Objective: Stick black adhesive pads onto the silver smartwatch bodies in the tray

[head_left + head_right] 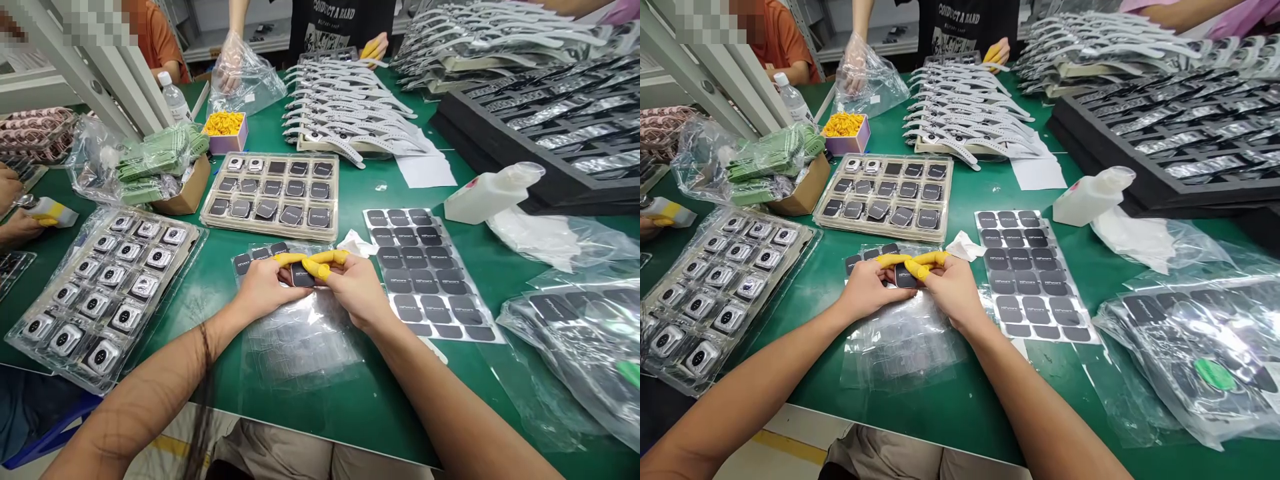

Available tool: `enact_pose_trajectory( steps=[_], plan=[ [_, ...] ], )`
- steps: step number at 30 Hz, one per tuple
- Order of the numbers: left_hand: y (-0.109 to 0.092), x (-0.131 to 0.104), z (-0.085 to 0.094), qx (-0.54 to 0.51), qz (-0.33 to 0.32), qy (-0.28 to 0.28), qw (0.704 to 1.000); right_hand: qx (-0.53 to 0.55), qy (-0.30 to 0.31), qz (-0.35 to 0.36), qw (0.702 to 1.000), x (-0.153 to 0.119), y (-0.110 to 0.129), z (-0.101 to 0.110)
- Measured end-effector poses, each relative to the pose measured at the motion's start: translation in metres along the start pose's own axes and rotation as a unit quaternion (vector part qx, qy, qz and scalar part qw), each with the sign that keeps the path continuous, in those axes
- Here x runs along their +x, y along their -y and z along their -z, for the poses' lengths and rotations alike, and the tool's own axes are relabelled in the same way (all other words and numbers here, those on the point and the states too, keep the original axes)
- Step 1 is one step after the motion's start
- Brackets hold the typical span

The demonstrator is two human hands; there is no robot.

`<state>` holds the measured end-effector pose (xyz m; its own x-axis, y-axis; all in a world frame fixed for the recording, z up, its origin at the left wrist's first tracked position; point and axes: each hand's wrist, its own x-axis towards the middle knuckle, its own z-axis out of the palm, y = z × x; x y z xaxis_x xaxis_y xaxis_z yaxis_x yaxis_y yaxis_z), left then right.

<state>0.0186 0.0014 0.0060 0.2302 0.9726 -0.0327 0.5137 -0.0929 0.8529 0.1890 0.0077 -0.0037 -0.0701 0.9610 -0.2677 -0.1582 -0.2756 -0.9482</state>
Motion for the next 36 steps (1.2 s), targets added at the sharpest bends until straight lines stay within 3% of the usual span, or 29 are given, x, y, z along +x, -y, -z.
enact_pose_trajectory(
  steps=[36],
  plan=[
    [-0.0039, -0.0017, -0.0003, 0.009, 0.002, -0.012, 1.0, -0.029, -0.011, 0.025, 0.999, -0.0027, -0.001, -0.0011]
  ],
)
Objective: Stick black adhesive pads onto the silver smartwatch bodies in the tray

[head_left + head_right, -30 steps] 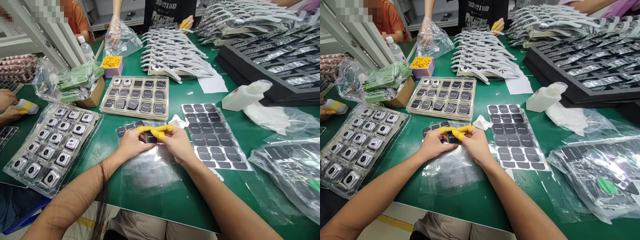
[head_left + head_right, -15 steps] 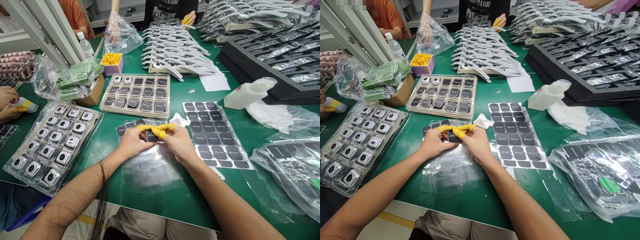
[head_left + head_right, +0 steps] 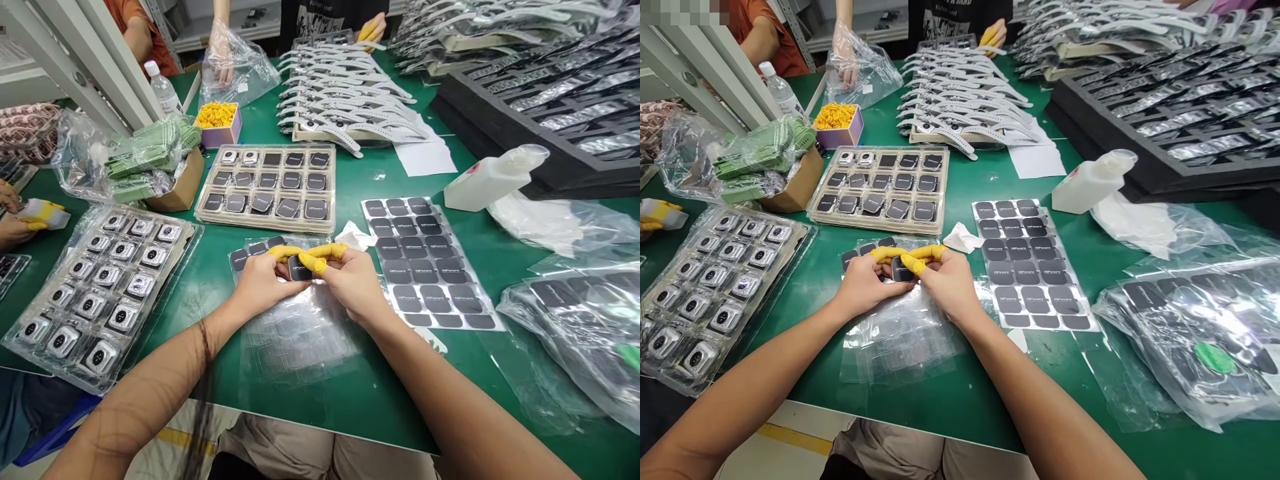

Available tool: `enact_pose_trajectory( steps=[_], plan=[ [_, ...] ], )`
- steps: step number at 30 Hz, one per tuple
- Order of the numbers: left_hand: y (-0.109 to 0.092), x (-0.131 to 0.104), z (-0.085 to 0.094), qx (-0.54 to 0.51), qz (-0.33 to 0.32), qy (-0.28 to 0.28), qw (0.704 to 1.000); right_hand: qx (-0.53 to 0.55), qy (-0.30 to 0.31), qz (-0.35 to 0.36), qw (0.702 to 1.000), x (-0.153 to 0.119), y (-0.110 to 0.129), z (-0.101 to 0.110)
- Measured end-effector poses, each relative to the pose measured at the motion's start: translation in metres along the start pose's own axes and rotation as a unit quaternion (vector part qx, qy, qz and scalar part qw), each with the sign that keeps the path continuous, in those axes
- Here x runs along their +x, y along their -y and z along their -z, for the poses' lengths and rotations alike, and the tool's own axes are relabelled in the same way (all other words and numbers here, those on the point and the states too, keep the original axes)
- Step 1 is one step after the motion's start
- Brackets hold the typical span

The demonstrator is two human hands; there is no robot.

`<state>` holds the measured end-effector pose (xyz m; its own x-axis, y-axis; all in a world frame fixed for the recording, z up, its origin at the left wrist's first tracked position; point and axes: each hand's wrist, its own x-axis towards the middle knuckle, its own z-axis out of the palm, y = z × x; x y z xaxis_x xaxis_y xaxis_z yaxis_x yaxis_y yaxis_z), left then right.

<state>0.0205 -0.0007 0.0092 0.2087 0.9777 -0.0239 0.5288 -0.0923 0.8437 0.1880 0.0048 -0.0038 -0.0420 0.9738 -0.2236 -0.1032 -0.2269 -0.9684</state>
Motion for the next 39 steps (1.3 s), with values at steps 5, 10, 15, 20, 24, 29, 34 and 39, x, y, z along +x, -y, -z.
enact_pose_trajectory(
  steps=[5, 10, 15, 20, 24, 29, 34, 39],
  plan=[
    [0.0, -0.001, -0.001, 0.0, -0.001, -0.007, 1.0, -0.004, -0.009, -0.001, 1.0, 0.0, 0.001, -0.001],
    [-0.001, -0.001, -0.001, -0.001, -0.008, -0.017, 1.0, -0.02, -0.002, 0.008, 1.0, 0.001, -0.002, -0.001],
    [0.002, 0.0, -0.001, -0.011, -0.01, -0.023, 1.0, -0.146, -0.007, 0.054, 0.988, -0.002, 0.002, 0.003],
    [0.012, 0.001, -0.003, -0.077, 0.017, 0.0, 0.997, -0.377, -0.122, 0.229, 0.889, -0.005, 0.015, 0.019],
    [0.015, 0.003, -0.003, -0.14, 0.018, 0.0, 0.99, -0.457, 0.096, 0.385, 0.796, 0.0, 0.011, 0.031],
    [0.014, 0.004, -0.001, -0.183, 0.025, 0.001, 0.983, -0.551, 0.134, 0.362, 0.74, 0.007, -0.004, 0.039],
    [0.014, 0.004, -0.003, -0.21, 0.039, 0.009, 0.977, -0.473, 0.022, 0.374, 0.797, 0.007, -0.009, 0.034],
    [0.013, 0.008, 0.016, -0.336, 0.066, -0.1, 0.934, -0.461, 0.124, 0.355, 0.804, 0.001, -0.01, 0.013]
  ],
)
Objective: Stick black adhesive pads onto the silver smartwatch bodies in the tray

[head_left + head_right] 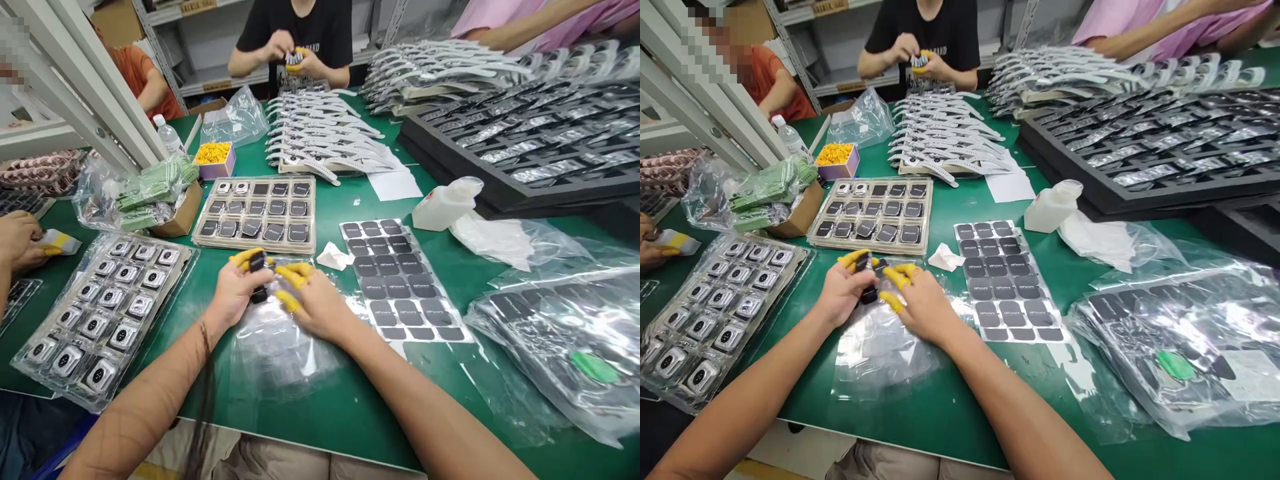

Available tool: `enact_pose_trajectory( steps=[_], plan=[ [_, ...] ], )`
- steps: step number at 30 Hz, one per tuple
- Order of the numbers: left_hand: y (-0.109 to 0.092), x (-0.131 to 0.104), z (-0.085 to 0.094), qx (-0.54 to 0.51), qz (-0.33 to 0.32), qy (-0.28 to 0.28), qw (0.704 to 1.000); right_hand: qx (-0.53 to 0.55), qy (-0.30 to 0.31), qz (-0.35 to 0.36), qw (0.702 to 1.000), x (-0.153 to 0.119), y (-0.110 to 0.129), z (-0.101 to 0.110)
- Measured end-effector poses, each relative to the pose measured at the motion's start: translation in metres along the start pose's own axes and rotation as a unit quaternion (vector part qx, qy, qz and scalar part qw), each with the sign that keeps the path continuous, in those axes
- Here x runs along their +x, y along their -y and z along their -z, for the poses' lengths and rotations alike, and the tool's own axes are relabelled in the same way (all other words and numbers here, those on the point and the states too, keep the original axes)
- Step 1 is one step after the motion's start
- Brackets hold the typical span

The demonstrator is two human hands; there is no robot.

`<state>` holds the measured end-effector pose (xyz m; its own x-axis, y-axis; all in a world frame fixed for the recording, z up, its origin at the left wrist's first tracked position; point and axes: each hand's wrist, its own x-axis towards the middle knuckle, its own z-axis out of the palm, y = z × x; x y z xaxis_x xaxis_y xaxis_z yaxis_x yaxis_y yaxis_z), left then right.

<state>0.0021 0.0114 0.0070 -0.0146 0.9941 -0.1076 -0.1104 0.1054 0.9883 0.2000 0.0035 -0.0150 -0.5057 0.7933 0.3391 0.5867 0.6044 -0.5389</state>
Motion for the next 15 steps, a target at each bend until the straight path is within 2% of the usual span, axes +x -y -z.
enact_pose_trajectory(
  steps=[2, 4, 6, 7, 9, 11, 13, 15],
  plan=[
    [-0.016, 0.019, 0.01, 0.033, -0.048, -0.041, 0.997, -0.038, 0.054, 0.004, 0.998, 0.003, 0.004, -0.002],
    [-0.037, 0.054, 0.017, 0.183, -0.126, -0.036, 0.974, -0.054, 0.077, -0.001, 0.996, 0.005, 0.005, -0.001],
    [-0.058, 0.103, 0.019, 0.381, -0.196, 0.008, 0.904, -0.047, 0.081, -0.008, 0.996, 0.006, 0.005, 0.002],
    [-0.067, 0.131, 0.02, 0.447, -0.222, 0.029, 0.866, -0.041, 0.082, -0.01, 0.996, 0.006, 0.004, 0.004],
    [-0.082, 0.185, 0.021, 0.543, -0.209, 0.085, 0.809, -0.028, 0.085, -0.009, 0.996, 0.006, 0.003, 0.006],
    [-0.092, 0.227, 0.026, 0.613, -0.178, 0.125, 0.759, -0.011, 0.083, -0.006, 0.996, 0.005, 0.002, 0.008],
    [-0.101, 0.253, 0.037, 0.651, -0.164, 0.135, 0.729, -0.003, 0.077, -0.005, 0.997, 0.005, 0.002, 0.008],
    [-0.108, 0.264, 0.048, 0.673, -0.156, 0.142, 0.709, -0.004, 0.072, -0.011, 0.997, 0.006, 0.003, 0.008]
  ],
)
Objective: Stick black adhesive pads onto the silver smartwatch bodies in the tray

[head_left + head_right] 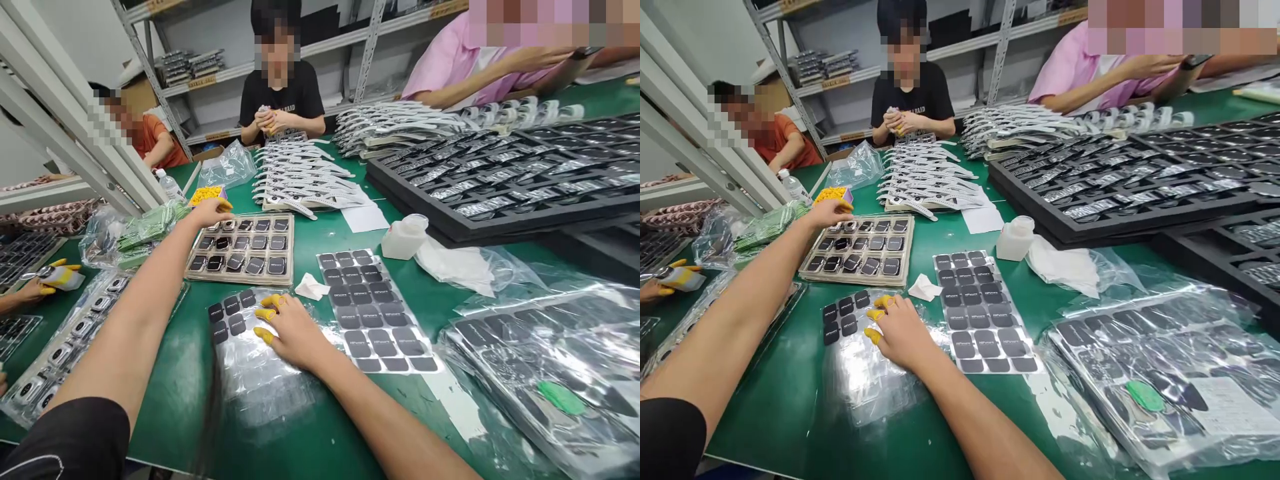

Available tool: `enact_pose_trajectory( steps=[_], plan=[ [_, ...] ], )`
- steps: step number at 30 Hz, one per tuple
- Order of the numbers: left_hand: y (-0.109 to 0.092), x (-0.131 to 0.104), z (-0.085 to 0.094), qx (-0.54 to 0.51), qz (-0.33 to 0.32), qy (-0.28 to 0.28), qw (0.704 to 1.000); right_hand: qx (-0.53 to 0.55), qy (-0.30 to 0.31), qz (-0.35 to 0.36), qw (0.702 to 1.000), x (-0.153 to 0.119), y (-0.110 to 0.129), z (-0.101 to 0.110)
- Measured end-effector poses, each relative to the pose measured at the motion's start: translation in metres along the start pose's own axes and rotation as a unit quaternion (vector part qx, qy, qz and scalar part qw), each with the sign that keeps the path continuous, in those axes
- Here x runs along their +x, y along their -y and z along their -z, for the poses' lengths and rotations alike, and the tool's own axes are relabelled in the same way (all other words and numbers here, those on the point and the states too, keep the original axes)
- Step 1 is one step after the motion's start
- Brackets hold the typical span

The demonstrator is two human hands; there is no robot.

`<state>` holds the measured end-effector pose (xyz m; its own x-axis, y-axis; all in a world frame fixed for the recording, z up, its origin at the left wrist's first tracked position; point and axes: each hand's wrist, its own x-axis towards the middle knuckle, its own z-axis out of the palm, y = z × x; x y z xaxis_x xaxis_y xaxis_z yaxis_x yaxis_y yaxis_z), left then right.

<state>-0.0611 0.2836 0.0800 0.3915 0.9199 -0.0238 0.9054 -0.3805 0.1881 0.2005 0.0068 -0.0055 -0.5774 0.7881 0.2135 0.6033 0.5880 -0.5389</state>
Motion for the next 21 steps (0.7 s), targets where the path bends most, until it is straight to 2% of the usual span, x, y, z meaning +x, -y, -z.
enact_pose_trajectory(
  steps=[3, 6, 8, 10, 12, 15, 16, 17, 19, 21],
  plan=[
    [0.008, -0.003, 0.008, 0.031, -0.016, 0.041, 0.999, -0.003, -0.001, -0.005, 1.0, 0.002, 0.0, -0.001],
    [0.0, -0.005, 0.011, 0.043, -0.025, 0.058, 0.997, -0.002, -0.002, -0.006, 1.0, 0.003, -0.001, -0.004],
    [-0.011, -0.008, 0.01, 0.039, -0.014, 0.039, 0.998, -0.001, -0.006, -0.003, 1.0, 0.002, -0.002, -0.007],
    [-0.028, -0.018, 0.006, 0.027, 0.008, -0.009, 1.0, 0.009, -0.023, 0.015, 1.0, 0.002, -0.004, -0.009],
    [-0.051, -0.039, -0.003, 0.016, 0.034, -0.077, 0.996, 0.048, -0.091, 0.037, 0.994, 0.0, -0.006, -0.008],
    [-0.097, -0.097, -0.028, -0.057, 0.064, -0.176, 0.981, 0.112, -0.288, 0.04, 0.95, -0.002, -0.009, -0.001],
    [-0.113, -0.121, -0.038, -0.198, 0.071, -0.208, 0.955, 0.119, -0.338, 0.038, 0.933, -0.002, -0.01, 0.003],
    [-0.127, -0.145, -0.048, -0.335, 0.076, -0.189, 0.92, 0.121, -0.364, 0.044, 0.923, -0.002, -0.011, 0.006],
    [-0.15, -0.189, -0.066, -0.518, 0.084, -0.055, 0.849, 0.122, -0.343, 0.085, 0.927, -0.002, -0.012, 0.009],
    [-0.162, -0.219, -0.08, -0.619, 0.1, 0.061, 0.777, 0.13, -0.286, 0.136, 0.94, -0.002, -0.013, 0.007]
  ],
)
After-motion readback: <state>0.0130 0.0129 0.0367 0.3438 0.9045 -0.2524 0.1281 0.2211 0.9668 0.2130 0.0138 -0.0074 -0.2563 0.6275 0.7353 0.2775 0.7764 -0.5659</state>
